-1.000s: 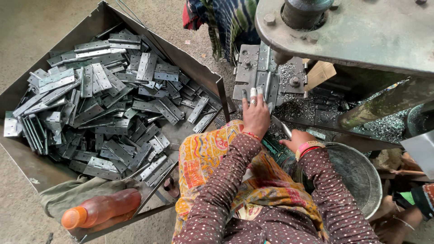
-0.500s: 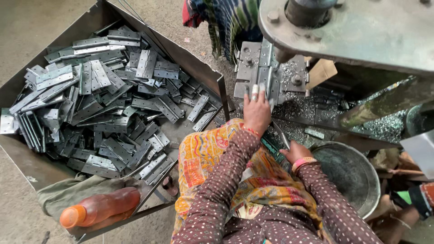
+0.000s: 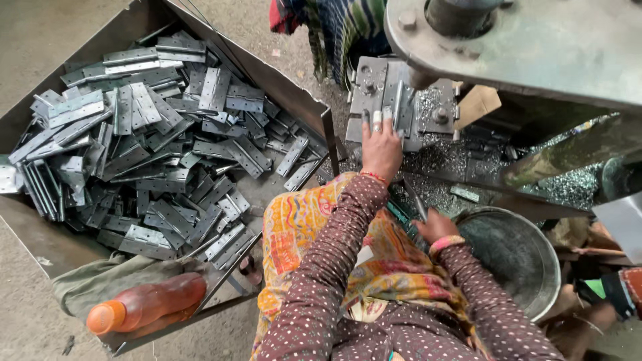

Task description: The person sits on the floor and operates a manual press machine to process metal pieces. They pick up metal strips from a large bin, place them into the machine's mold, and use a lever to activate the press. The processed pieces are then removed and placed back into the bin.

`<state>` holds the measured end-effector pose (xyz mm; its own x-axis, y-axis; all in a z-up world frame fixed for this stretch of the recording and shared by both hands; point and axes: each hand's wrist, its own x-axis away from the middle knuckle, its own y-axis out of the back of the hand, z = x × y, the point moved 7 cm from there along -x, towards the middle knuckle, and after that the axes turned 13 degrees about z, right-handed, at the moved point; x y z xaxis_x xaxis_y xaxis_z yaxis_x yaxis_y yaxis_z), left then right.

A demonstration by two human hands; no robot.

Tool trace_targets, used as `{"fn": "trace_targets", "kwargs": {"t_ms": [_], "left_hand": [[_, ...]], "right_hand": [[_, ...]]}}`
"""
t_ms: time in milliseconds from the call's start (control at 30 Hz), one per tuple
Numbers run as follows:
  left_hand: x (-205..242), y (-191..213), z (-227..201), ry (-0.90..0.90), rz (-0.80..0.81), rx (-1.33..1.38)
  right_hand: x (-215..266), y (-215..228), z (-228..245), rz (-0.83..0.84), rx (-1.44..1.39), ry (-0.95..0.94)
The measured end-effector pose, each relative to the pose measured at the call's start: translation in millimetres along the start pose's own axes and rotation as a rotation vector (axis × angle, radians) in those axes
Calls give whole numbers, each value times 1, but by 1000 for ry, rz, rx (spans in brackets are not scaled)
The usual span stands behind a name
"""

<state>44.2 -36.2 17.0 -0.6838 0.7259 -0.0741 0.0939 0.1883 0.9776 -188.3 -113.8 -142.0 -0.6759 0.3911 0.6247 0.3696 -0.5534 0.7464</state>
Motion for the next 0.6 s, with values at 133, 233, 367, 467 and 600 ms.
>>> {"fn": "trace_targets", "kwargs": {"t_ms": [133, 233, 367, 467, 600], "left_hand": [[-21, 13, -3, 15, -47, 11], [-39, 5, 1, 55, 97, 29], [-43, 7, -3, 18, 156, 0], [-32, 15, -1, -11, 68, -12], [-45, 7, 3, -32, 210, 27]], "right_hand": [[-31, 61, -2, 112, 142, -41], [-29, 58, -2, 130, 104, -44], [-8, 7, -3, 48, -26, -13], [-10, 3, -1, -107, 19, 17], [-42, 50, -7, 21, 86, 20]]}}
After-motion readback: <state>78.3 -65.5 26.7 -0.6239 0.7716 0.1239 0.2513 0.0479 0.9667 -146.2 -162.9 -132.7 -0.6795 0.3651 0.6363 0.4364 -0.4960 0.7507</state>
